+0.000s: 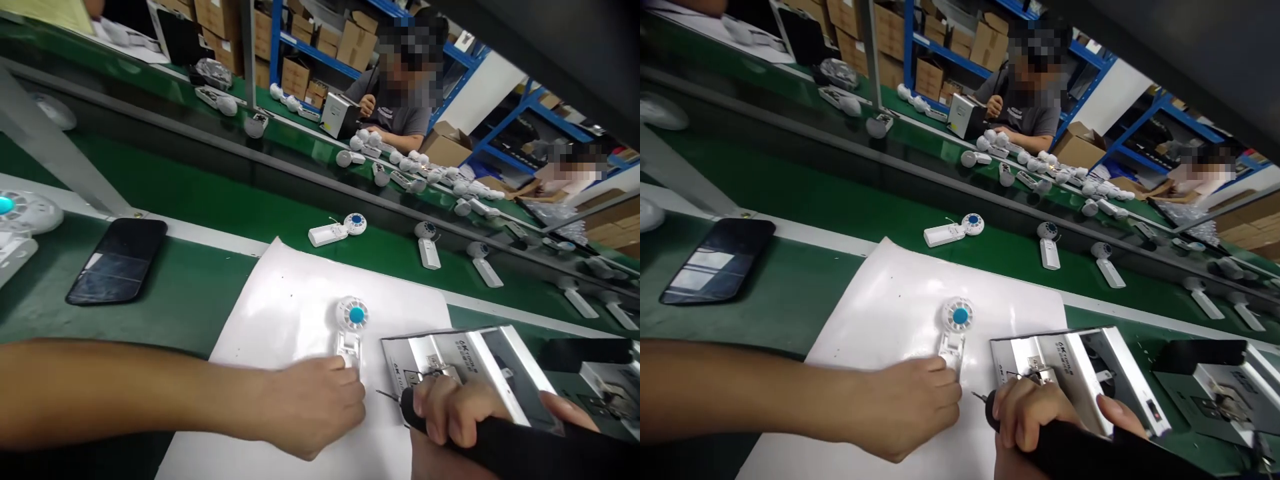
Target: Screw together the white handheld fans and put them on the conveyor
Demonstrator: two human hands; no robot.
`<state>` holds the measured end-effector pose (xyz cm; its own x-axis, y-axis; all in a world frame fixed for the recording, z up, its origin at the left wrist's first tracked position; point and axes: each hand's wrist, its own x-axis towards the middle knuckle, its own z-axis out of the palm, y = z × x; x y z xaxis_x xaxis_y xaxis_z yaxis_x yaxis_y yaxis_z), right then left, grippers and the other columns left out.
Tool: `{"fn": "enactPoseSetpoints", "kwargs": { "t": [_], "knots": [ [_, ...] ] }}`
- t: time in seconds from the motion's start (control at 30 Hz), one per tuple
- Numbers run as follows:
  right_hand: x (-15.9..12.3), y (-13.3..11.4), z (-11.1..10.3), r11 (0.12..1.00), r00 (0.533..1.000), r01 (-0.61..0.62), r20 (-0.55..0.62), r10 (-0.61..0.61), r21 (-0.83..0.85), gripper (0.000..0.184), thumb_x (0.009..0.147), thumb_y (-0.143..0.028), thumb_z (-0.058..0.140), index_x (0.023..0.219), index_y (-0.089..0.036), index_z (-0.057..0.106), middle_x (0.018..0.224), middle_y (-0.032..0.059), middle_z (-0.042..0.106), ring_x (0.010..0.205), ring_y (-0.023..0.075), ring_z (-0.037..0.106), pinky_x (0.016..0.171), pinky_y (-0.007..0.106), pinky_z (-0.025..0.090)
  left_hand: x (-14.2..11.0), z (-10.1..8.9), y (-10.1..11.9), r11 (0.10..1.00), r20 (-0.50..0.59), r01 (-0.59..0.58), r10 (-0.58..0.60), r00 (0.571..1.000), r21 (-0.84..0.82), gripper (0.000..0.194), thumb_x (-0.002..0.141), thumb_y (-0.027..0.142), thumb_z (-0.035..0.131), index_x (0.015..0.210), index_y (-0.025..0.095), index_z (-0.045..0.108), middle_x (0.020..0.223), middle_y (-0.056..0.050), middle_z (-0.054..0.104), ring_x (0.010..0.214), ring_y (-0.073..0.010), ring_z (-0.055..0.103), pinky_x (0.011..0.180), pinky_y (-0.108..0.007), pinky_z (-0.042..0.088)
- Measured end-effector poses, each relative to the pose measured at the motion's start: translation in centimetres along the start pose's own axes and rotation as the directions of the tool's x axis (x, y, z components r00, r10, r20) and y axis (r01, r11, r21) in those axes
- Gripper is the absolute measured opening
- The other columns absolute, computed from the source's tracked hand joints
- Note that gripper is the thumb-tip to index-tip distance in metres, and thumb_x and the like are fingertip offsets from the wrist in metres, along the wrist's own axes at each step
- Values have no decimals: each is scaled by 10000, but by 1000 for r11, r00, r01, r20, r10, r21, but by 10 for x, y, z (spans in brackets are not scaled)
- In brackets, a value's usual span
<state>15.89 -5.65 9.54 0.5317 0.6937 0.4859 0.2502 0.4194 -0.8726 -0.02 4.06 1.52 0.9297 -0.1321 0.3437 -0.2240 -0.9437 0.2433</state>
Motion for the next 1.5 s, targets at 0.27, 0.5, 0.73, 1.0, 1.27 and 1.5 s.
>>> {"fn": "enactPoseSetpoints", "kwargs": {
  "t": [0.27,0.5,0.73,1.0,1.27,1.5],
  "knots": [
    [15,34,57,981,998,32,-63,-20,191,574,946,-817,455,1244,-326,466,565,-124,531,372,113,376,417,277,419,-6,19,4,994,-105,-98,92,990,-53,176,1002,291,598,880,178,654,860,-71,635,883,-237,580,952,-382,467],
    [14,52,65,986,995,-22,-88,37,167,584,900,-806,576,1177,-309,443,556,-135,515,374,117,376,401,270,411,-5,20,5,995,-75,-84,79,994,-61,120,949,289,659,888,186,662,903,-60,684,896,-228,584,970,-384,479],
    [7,67,74,985,996,-8,-82,23,172,446,942,-650,607,1156,-292,447,584,-133,499,385,90,371,413,238,390,-6,15,3,992,-51,-64,58,997,-111,124,871,296,733,894,199,660,913,-49,681,864,-223,587,892,-370,488],
    [8,39,43,984,988,120,-113,-105,133,517,979,-747,470,1286,-331,472,601,-123,486,408,111,376,436,279,425,-8,13,2,991,-79,-93,86,993,-97,135,882,263,737,868,185,628,859,-46,635,793,-216,521,835,-371,479],
    [11,11,-22,907,850,233,-380,-365,-350,407,1028,-648,457,1208,-304,579,625,-74,490,495,151,439,527,357,445,-11,14,2,990,-63,-87,81,995,-112,127,919,265,708,884,185,616,853,-55,603,761,-204,488,755,-343,438],
    [7,17,-5,978,965,195,-165,-204,-68,540,1005,-759,368,1335,-352,502,585,-99,517,402,131,382,441,310,421,-9,14,3,989,-55,-108,103,993,-99,109,913,258,690,884,170,632,858,-58,587,769,-204,498,786,-356,444]
  ]
}}
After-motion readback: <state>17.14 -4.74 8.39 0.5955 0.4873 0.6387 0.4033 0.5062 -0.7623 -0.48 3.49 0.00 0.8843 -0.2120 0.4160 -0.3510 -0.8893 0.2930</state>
